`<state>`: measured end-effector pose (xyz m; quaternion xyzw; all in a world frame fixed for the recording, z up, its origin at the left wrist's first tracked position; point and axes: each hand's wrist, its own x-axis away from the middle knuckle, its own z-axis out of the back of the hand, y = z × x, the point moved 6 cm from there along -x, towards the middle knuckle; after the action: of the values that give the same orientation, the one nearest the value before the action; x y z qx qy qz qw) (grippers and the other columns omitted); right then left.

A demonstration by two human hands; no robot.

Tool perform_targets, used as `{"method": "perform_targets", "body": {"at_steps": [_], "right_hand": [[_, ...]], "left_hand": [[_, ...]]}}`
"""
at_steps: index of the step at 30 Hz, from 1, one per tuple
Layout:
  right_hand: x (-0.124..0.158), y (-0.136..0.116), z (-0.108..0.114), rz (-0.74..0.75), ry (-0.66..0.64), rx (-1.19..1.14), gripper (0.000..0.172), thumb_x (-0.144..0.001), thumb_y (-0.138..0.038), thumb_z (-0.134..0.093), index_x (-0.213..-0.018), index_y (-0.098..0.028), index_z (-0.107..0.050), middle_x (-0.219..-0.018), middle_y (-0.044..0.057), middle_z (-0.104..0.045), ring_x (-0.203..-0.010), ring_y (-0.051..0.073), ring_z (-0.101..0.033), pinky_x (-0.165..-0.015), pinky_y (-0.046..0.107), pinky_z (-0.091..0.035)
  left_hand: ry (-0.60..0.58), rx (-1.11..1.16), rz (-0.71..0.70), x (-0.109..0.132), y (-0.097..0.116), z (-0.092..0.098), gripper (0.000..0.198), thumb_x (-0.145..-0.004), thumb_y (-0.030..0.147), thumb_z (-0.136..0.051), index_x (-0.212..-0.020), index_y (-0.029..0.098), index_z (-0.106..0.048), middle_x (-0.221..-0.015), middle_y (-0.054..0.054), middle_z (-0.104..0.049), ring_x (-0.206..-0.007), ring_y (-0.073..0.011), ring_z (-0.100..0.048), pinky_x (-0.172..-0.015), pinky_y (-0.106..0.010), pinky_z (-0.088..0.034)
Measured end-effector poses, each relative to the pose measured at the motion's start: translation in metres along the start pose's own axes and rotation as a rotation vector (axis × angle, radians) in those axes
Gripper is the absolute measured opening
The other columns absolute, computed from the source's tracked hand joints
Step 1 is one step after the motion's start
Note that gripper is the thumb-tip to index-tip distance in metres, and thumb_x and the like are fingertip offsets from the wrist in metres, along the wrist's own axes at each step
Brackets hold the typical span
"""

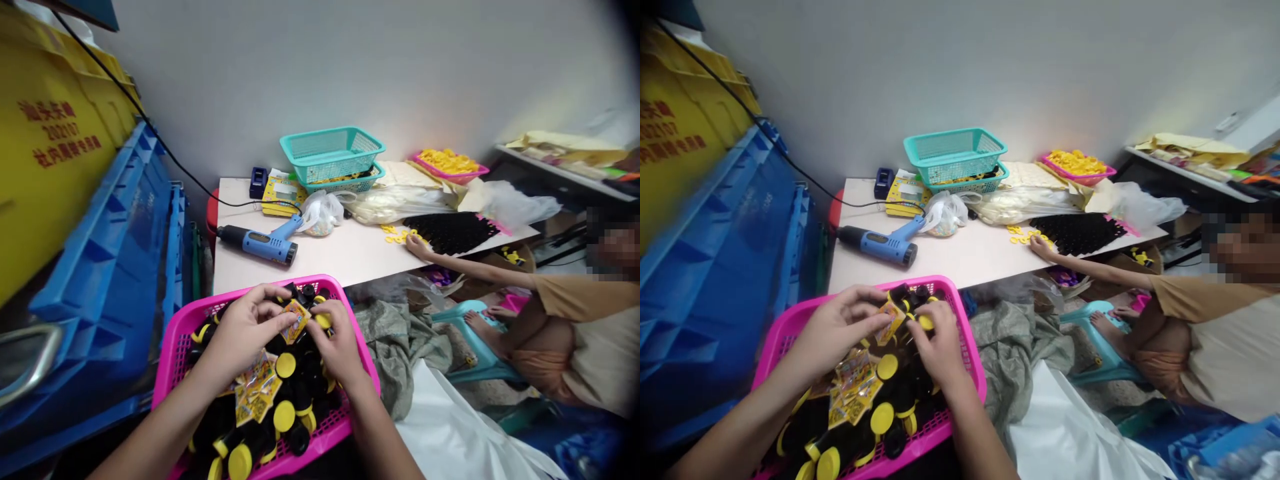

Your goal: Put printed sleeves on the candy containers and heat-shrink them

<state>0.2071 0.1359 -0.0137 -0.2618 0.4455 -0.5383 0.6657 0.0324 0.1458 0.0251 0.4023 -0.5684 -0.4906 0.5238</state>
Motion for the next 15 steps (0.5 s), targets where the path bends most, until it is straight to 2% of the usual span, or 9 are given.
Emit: {"method": "perform_targets", "body": {"at_steps": [2,3,5,7,9,12,15], "right_hand": [[0.000,0.012,0.017,-0.187,0.210,-0.313,0.027,-0.095,-0.049,-0.047,-0.096,-0.024,-0.056,-0.092,0.003,-0.061,-0.083,0.019,-0.058,-0.076,0.034,-0.048],[0.000,0.016,0.022,-0.270,0.259,-0.471,0.030,-0.096,-0.052,-0.041,-0.094,-0.025,-0.054,-0.087,0.001,-0.059,-0.074,0.017,-0.056,-0.068,0.031,-0.047],[-0.001,0.016,0.026,-0.353,0.264,-0.758,0.029,-0.095,-0.052,-0.039,-0.093,-0.026,-0.050,-0.083,0.000,-0.056,-0.065,0.015,-0.052,-0.058,0.027,-0.044],[-0.001,0.009,0.031,-0.342,0.230,-0.945,0.024,-0.086,-0.048,-0.051,-0.095,-0.026,-0.049,-0.086,0.000,-0.057,-0.067,0.014,-0.054,-0.058,0.026,-0.046],[0.000,0.002,0.036,-0.305,0.187,-0.991,0.030,-0.077,-0.041,-0.064,-0.099,-0.026,-0.051,-0.093,0.002,-0.060,-0.076,0.016,-0.059,-0.066,0.027,-0.051],[0.004,0.000,0.040,-0.291,0.111,-0.957,0.036,-0.073,-0.039,-0.076,-0.099,-0.025,-0.057,-0.097,0.001,-0.064,-0.082,0.015,-0.062,-0.075,0.026,-0.053],[0.007,0.007,0.039,-0.294,0.059,-0.946,0.035,-0.073,-0.042,-0.081,-0.096,-0.023,-0.063,-0.088,-0.001,-0.066,-0.075,0.010,-0.062,-0.069,0.020,-0.052]], "left_hand": [[-0.018,-0.071,-0.047,-0.005,0.006,-0.009,0.024,-0.068,0.039,-0.074,-0.079,0.019,-0.067,-0.064,0.001,-0.070,-0.058,-0.0150,-0.063,-0.053,-0.024,-0.049],[-0.023,-0.107,-0.079,-0.007,0.009,-0.014,0.022,-0.069,0.039,-0.073,-0.074,0.019,-0.068,-0.065,0.000,-0.071,-0.059,-0.0156,-0.064,-0.055,-0.025,-0.050],[-0.033,-0.157,-0.136,-0.010,0.011,-0.022,0.020,-0.069,0.040,-0.071,-0.071,0.020,-0.073,-0.070,-0.002,-0.075,-0.065,-0.0181,-0.068,-0.062,-0.027,-0.054],[-0.059,-0.185,-0.159,-0.012,0.012,-0.029,0.021,-0.070,0.041,-0.070,-0.074,0.022,-0.077,-0.077,-0.003,-0.078,-0.074,-0.0216,-0.071,-0.070,-0.031,-0.056],[-0.085,-0.209,-0.173,-0.013,0.012,-0.033,0.021,-0.071,0.041,-0.068,-0.076,0.023,-0.078,-0.082,-0.003,-0.079,-0.079,-0.0236,-0.073,-0.076,-0.033,-0.057],[-0.100,-0.250,-0.207,-0.013,0.013,-0.035,0.021,-0.075,0.040,-0.065,-0.079,0.024,-0.079,-0.084,-0.002,-0.080,-0.081,-0.0230,-0.073,-0.080,-0.032,-0.056],[-0.087,-0.243,-0.234,-0.012,0.014,-0.032,0.024,-0.078,0.040,-0.063,-0.081,0.023,-0.080,-0.086,-0.002,-0.080,-0.081,-0.0221,-0.073,-0.078,-0.030,-0.057]]}}
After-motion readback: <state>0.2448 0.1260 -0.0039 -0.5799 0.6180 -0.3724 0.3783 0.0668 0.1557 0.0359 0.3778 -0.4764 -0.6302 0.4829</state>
